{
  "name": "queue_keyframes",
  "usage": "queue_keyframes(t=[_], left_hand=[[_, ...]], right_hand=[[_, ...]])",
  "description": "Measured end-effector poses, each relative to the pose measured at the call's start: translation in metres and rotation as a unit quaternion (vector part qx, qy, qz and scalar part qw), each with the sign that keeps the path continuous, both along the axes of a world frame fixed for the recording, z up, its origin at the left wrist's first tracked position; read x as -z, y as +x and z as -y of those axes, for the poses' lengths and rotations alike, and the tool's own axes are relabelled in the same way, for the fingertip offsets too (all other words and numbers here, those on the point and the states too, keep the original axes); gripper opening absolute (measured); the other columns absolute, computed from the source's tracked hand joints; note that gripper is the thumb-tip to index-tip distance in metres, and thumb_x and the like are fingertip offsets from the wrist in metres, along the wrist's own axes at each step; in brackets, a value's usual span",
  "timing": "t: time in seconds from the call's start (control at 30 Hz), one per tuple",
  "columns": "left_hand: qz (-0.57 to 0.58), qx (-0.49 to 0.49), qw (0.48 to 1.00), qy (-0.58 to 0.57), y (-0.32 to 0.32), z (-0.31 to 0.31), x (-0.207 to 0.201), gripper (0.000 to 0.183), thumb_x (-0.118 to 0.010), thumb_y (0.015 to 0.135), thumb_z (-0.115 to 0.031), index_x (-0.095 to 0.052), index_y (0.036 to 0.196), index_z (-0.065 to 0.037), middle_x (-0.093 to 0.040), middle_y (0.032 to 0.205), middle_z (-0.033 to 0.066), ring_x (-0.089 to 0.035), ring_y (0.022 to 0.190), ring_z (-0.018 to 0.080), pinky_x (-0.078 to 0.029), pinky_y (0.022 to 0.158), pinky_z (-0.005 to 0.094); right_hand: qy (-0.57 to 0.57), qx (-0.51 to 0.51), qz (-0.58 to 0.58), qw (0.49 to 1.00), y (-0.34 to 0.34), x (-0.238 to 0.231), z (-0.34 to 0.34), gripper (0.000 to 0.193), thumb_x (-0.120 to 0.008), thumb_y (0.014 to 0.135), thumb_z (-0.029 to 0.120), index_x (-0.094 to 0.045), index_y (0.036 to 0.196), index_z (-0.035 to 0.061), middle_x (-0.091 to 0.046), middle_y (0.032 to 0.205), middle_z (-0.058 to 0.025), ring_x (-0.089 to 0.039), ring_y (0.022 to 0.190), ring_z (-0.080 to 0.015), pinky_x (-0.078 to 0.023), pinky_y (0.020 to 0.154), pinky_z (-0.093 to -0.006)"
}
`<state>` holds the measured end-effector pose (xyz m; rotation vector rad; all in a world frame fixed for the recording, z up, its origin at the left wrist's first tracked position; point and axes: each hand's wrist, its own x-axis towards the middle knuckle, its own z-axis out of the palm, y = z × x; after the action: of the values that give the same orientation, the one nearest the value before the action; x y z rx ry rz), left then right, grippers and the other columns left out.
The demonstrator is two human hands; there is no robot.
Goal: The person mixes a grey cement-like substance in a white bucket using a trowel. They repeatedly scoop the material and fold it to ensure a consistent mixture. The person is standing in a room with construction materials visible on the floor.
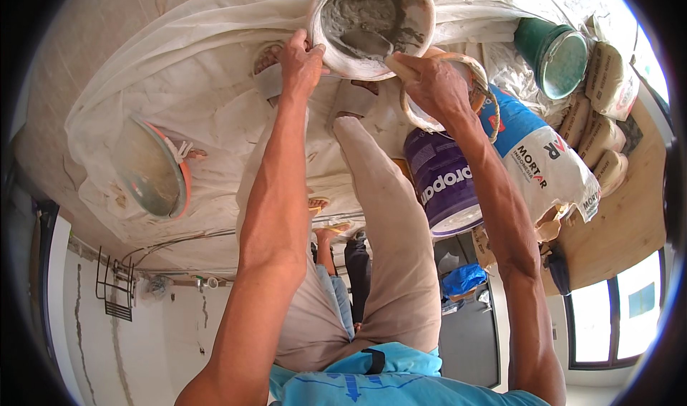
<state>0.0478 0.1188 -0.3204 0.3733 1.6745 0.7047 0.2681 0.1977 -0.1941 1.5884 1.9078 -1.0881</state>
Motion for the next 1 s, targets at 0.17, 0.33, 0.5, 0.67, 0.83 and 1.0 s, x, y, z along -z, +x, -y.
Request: queue_keyframes(t=[0.17,0.33,0.5,0.67,0.83,1.0], left_hand=[[-0.005,0.002,1.0,-0.015,-0.002,0.001,0.003,0.013,-0.064,0.088,-0.002,-0.057,0.094,0.007,-0.064,0.089,0.0154,-0.069,0.073,0.0231,-0.065,0.053,0.0347],[-0.022,0.002,0.999,-0.023,-0.002,0.002,-0.002,0.015,-0.063,0.087,0.0,-0.059,0.099,0.007,-0.065,0.091,0.0158,-0.07,0.073,0.024,-0.066,0.055,0.0346],[-0.015,0.031,0.997,-0.061,-0.005,0.0,-0.005,0.022,-0.06,0.089,0.003,-0.057,0.11,0.008,-0.064,0.097,0.0143,-0.07,0.081,0.0218,-0.067,0.06,0.0346],[-0.003,0.017,0.997,-0.07,-0.004,0.001,-0.007,0.03,-0.059,0.086,0.004,-0.055,0.116,0.007,-0.061,0.098,0.0107,-0.069,0.087,0.0202,-0.067,0.063,0.0345],[0.025,-0.002,0.997,-0.068,-0.007,0.006,-0.003,0.037,-0.06,0.083,0.002,-0.055,0.119,0.008,-0.064,0.099,0.0096,-0.069,0.087,0.0196,-0.067,0.063,0.0336],[0.077,-0.042,0.995,-0.049,-0.01,0.011,-0.003,0.043,-0.058,0.083,0.002,-0.054,0.126,0.009,-0.068,0.109,0.0154,-0.07,0.088,0.0213,-0.067,0.065,0.0345]], right_hand=[[-0.03,-0.061,0.041,0.997,-0.008,-0.015,-0.003,0.051,-0.061,0.084,0.011,-0.07,0.133,0.0245,-0.074,0.1,-0.0242,-0.072,0.087,-0.0417,-0.056,0.08,-0.0501],[0.001,-0.031,0.002,1.0,0.003,-0.025,0.001,0.051,-0.061,0.082,0.012,-0.07,0.132,0.0192,-0.073,0.096,-0.0256,-0.072,0.087,-0.041,-0.056,0.08,-0.0495],[-0.172,0.225,-0.041,0.958,0.03,-0.024,-0.006,0.055,-0.064,0.079,0.012,-0.064,0.134,0.0037,-0.069,0.079,-0.0144,-0.069,0.072,-0.0225,-0.055,0.062,-0.0384],[-0.299,0.424,-0.129,0.845,0.053,-0.019,0.004,0.054,-0.053,0.089,0.014,-0.058,0.14,-0.0017,-0.064,0.089,-0.0074,-0.059,0.066,-0.0115,-0.053,0.056,-0.0259],[-0.29,0.355,-0.153,0.875,0.061,-0.007,0.014,0.052,-0.049,0.093,0.018,-0.057,0.14,-0.0026,-0.063,0.087,-0.0068,-0.06,0.067,-0.0118,-0.053,0.055,-0.0259],[-0.312,0.337,-0.199,0.866,0.046,-0.014,0.004,0.051,-0.049,0.096,0.022,-0.055,0.139,-0.0045,-0.063,0.085,-0.0075,-0.058,0.059,-0.0102,-0.051,0.049,-0.0246]])
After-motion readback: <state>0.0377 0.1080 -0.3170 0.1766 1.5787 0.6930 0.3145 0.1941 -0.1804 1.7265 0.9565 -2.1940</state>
